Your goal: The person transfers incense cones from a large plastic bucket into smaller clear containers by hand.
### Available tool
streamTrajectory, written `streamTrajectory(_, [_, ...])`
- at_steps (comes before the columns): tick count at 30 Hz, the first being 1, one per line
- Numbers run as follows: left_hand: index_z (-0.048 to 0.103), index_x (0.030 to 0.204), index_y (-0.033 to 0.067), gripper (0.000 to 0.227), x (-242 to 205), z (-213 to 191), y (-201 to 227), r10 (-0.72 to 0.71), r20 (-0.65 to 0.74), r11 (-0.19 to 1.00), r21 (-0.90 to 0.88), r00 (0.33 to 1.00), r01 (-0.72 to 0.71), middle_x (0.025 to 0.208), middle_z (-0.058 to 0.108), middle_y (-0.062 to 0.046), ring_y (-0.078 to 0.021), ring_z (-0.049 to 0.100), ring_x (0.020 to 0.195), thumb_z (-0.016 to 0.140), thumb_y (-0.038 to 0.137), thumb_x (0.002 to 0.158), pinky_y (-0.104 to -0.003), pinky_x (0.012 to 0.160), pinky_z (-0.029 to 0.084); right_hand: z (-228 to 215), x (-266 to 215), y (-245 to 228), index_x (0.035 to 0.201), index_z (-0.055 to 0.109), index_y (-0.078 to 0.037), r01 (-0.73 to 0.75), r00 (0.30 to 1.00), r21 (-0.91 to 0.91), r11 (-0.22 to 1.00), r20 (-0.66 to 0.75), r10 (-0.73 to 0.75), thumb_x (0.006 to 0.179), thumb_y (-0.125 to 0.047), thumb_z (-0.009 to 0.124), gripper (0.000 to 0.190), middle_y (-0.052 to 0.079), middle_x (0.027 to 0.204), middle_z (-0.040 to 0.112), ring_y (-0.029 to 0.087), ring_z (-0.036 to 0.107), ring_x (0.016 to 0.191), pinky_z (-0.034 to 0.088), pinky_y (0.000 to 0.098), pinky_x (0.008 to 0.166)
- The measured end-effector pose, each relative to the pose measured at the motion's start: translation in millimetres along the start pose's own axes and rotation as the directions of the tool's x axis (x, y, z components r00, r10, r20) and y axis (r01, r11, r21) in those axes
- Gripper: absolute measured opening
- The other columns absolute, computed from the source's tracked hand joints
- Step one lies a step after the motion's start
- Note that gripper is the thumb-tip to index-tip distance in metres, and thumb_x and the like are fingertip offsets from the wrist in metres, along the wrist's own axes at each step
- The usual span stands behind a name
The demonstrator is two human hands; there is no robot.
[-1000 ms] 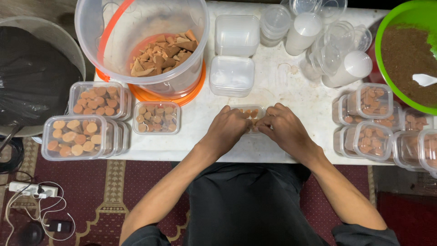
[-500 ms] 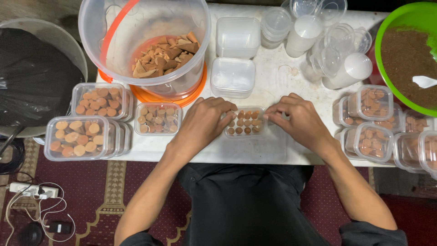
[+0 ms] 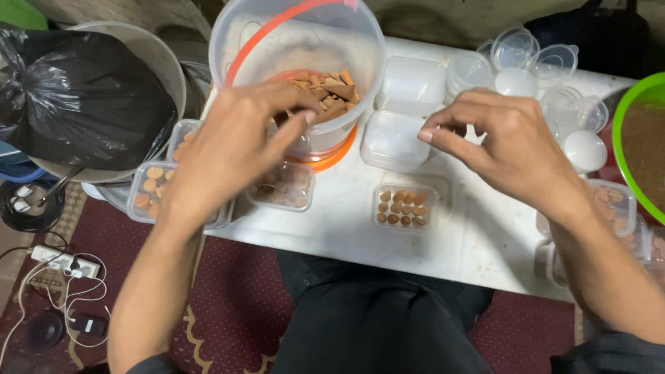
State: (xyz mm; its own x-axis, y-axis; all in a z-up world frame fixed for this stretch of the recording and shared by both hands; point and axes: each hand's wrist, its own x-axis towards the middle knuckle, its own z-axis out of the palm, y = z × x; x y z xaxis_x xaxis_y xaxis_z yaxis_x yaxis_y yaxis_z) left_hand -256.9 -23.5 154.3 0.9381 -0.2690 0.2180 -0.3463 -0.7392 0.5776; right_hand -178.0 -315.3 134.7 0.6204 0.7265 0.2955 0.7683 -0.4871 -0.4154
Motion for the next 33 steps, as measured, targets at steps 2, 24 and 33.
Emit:
streamTrajectory(2, [0.074, 0.106, 0.0023, 0.02, 11.1, -18.4, -13.3, -0.017, -0.085, 0.991, 0.13, 0.996, 0.028, 0.089, 0.074, -0.008, -0.0211, 0.062, 0.064, 0.058, 0.013, 0.099, -0.038, 0.072, 0.045, -6.4, 22.6, -6.6, 0.098, 0.074, -0.006, 0.042, 0.999, -0.006, 0.999, 0.029, -0.042, 0.102, -0.02, 0.069, 0.015, 0.005, 0.081, 0.065, 0.019, 0.058, 0.071, 0.043, 0.0338, 0.068])
streamTrajectory(24, [0.059, 0.141, 0.0068, 0.058, 165.3, 51.7, -154.9, -0.816, 0.518, 0.503, 0.855, 0.258, -0.126, 0.138, 0.063, -0.019, -0.0343, 0.063, 0.123, 0.072, 0.027, 0.088, -0.038, 0.099, 0.05, 119.5, 230.8, 39.4, 0.107, 0.075, -0.011, 0.053, 0.665, -0.345, 0.937, 0.713, 0.224, 0.085, -0.029, 0.075, 0.028, 0.018, 0.104, 0.073, 0.039, 0.072, 0.099, 0.06, 0.0499, 0.078])
streamTrajectory(33, [0.06, 0.134, 0.0037, 0.048, 160.1, 44.5, -151.0, -0.796, 0.561, 0.559, 0.825, 0.228, -0.081, 0.123, 0.068, -0.013, -0.0266, 0.07, 0.106, 0.07, 0.013, 0.088, -0.029, 0.087, 0.053, 242.9, 256.1, 86.9, 0.104, 0.073, -0.003, 0.338, 0.599, -0.49, 0.803, 0.77, 0.218, 0.092, -0.022, 0.061, 0.026, 0.017, 0.093, 0.072, 0.035, 0.073, 0.088, 0.059, 0.0521, 0.07])
